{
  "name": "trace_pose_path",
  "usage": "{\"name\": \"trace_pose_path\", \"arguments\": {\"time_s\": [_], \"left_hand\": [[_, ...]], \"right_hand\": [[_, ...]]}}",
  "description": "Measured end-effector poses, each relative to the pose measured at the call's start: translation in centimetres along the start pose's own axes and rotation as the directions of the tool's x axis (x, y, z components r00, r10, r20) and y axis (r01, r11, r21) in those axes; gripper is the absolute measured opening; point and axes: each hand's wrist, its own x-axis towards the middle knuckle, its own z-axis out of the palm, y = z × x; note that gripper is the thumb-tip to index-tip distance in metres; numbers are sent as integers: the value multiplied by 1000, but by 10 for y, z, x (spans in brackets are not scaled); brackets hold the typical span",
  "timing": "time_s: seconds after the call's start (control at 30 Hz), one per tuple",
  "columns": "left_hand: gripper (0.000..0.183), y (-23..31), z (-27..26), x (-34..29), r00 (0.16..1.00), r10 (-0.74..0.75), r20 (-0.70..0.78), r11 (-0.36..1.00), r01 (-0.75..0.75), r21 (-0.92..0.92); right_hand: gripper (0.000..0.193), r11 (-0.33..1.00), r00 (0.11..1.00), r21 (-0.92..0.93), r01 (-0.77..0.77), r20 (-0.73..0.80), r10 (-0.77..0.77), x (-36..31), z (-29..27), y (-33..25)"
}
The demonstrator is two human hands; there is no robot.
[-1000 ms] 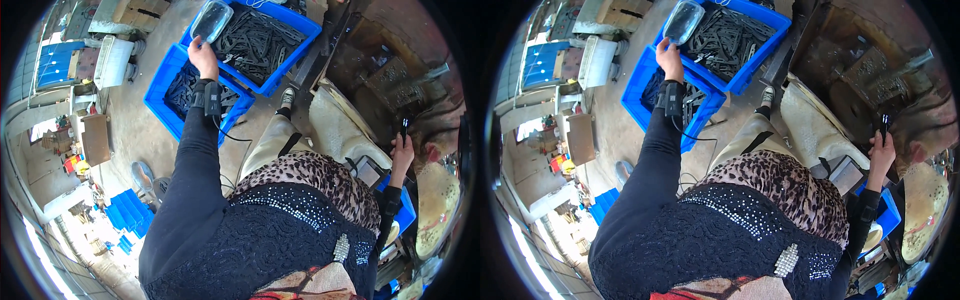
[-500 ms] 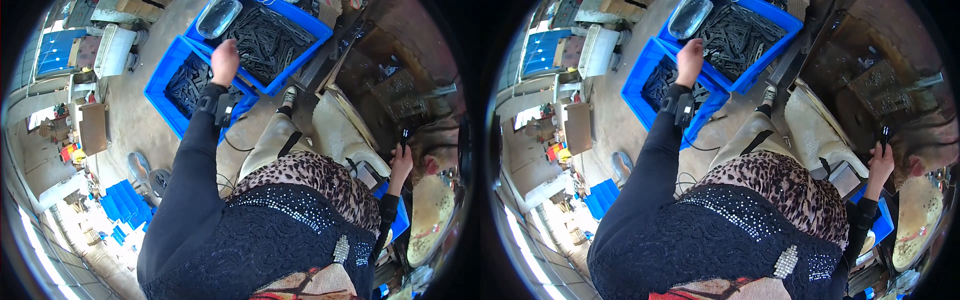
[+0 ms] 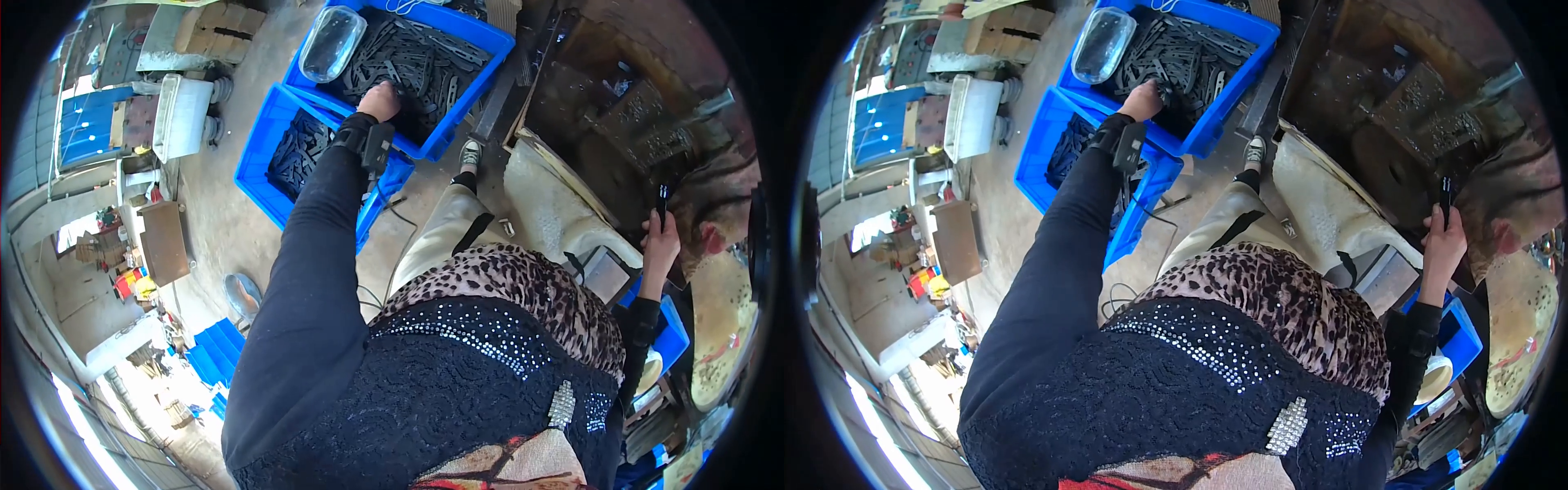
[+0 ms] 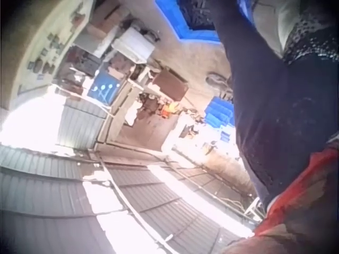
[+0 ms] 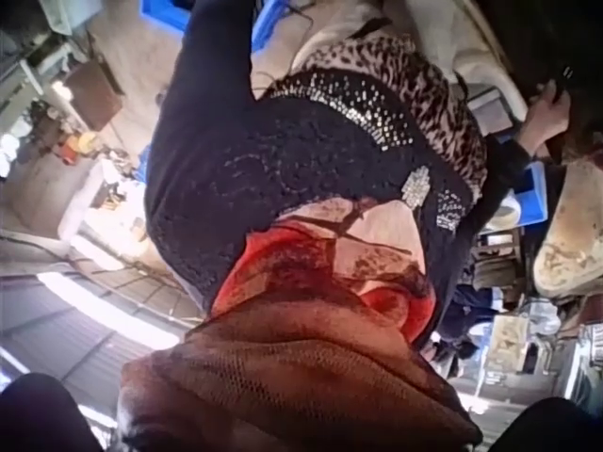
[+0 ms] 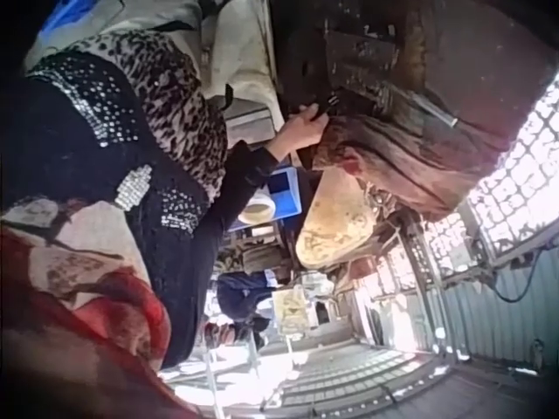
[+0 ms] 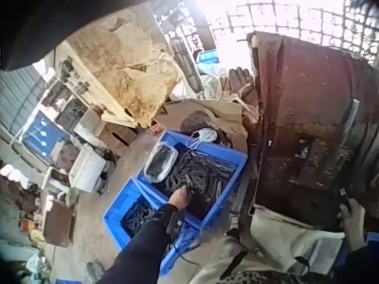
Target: The person picks up metal pieces from a blue bin, holds them against a grinding wheel, and places the finished pieces into a separate blue bin, occasionally using a brush to apply liquid from a bucket to the wheel.
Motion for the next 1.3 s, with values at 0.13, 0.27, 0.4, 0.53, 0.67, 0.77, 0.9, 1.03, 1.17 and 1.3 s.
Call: {"name": "trace_pose_path", "arguments": {"time_s": [0.13, 0.27, 0.4, 0.53, 0.67, 0.77, 0.9, 1.03, 1.17, 1.3], "left_hand": [[37, 43, -2, 11, 931, -366, 17, 927, 366, -79], [36, 61, -1, 7, 865, -500, -50, 866, 498, -41], [35, 74, -7, 4, 843, -535, -55, 845, 534, -42], [36, 64, 4, 1, 816, -570, -98, 821, 561, -104], [34, 69, 10, 11, 741, -664, -95, 747, 656, -108], [33, 79, 1, 4, 773, -631, -69, 775, 631, -30], [33, 72, 9, 6, 768, -631, -109, 774, 633, -18], [35, 65, 2, 6, 787, -615, -53, 789, 614, -31], [37, 54, 0, 11, 846, -532, 27, 846, 532, -30], [39, 55, -17, 8, 891, -442, 106, 896, 445, 4]], "right_hand": [[23, 1000, 1000, -8, -18, -18, 18, -2, 0, 3], [24, 1000, 1000, -8, -13, -11, 13, -3, 0, -2], [24, 1000, 1000, 1, -16, -26, 16, -3, 1, 2], [25, 1000, 998, 8, -20, -59, 20, -1, 4, 0], [26, 1000, 999, -20, -11, -37, 11, -1, 1, -4], [27, 1000, 998, -30, -2, -65, 0, -4, 3, -4], [27, 998, 997, -55, 12, -74, -16, -3, 3, -6], [27, 998, 997, -63, 15, -70, -20, -5, 5, -10], [27, 998, 997, -65, 7, -77, -12, -4, 4, -9], [28, 997, 999, -77, -4, -44, 1, -5, 2, -9]]}}
